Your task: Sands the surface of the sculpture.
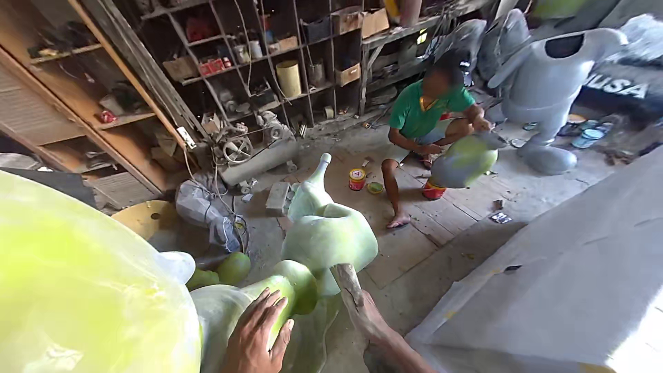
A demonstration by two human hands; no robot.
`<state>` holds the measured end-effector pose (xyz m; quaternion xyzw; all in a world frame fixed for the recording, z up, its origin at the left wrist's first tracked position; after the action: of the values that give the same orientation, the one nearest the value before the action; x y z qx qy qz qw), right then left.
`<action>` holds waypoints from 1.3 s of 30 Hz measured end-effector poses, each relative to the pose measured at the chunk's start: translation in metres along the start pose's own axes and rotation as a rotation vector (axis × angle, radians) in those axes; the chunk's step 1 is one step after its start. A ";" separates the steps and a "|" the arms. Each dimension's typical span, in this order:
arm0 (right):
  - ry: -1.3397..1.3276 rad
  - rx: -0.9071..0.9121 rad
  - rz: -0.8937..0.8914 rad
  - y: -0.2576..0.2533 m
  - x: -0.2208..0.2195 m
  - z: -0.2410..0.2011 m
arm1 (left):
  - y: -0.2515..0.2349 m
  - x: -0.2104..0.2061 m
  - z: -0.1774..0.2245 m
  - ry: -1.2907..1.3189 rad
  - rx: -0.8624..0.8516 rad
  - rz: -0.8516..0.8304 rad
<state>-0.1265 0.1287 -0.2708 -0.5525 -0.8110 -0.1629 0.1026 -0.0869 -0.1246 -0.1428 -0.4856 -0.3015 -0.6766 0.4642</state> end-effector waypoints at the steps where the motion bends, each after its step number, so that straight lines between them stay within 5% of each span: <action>1: 0.023 0.035 -0.014 -0.012 -0.002 -0.011 | 0.005 0.012 0.004 0.000 -0.005 0.001; 7: 0.266 0.334 -0.141 -0.099 -0.059 -0.049 | 0.037 0.057 -0.007 -0.117 0.108 -0.015; 10: 0.516 0.482 0.054 -0.092 -0.096 -0.028 | 0.042 0.033 -0.020 -0.438 0.161 -0.149; 14: 0.610 0.504 0.101 -0.040 -0.111 0.010 | 0.042 0.020 -0.022 -0.450 0.216 -0.256; 17: 0.611 0.490 0.119 -0.085 -0.095 -0.025 | 0.042 0.022 -0.027 -0.397 0.207 -0.342; 21: 0.631 0.402 -0.074 -0.136 -0.081 -0.056 | 0.047 0.022 -0.029 -0.434 0.138 -0.254; 27: 0.589 0.391 -0.179 -0.062 -0.072 -0.021 | 0.049 0.021 -0.018 -0.371 0.152 -0.267; 33: 0.659 0.379 -0.143 -0.129 -0.077 -0.061 | 0.043 0.021 -0.032 -0.413 0.125 -0.214; 39: 0.626 0.362 -0.131 -0.039 -0.080 -0.020 | 0.029 0.015 -0.027 -0.597 0.333 -0.274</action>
<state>-0.1336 0.0389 -0.2854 -0.3957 -0.7895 -0.1841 0.4314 -0.0722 -0.1639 -0.1395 -0.5348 -0.5918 -0.5025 0.3335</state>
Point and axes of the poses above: each hand's wrist, its own y-axis away from the middle knuckle, its own x-axis out of the back of the hand, z = x × y, the point moved 3 cm from there along -y, towards the middle knuckle, and after that the axes turned 15 degrees about -z, right-handed, at the moved point
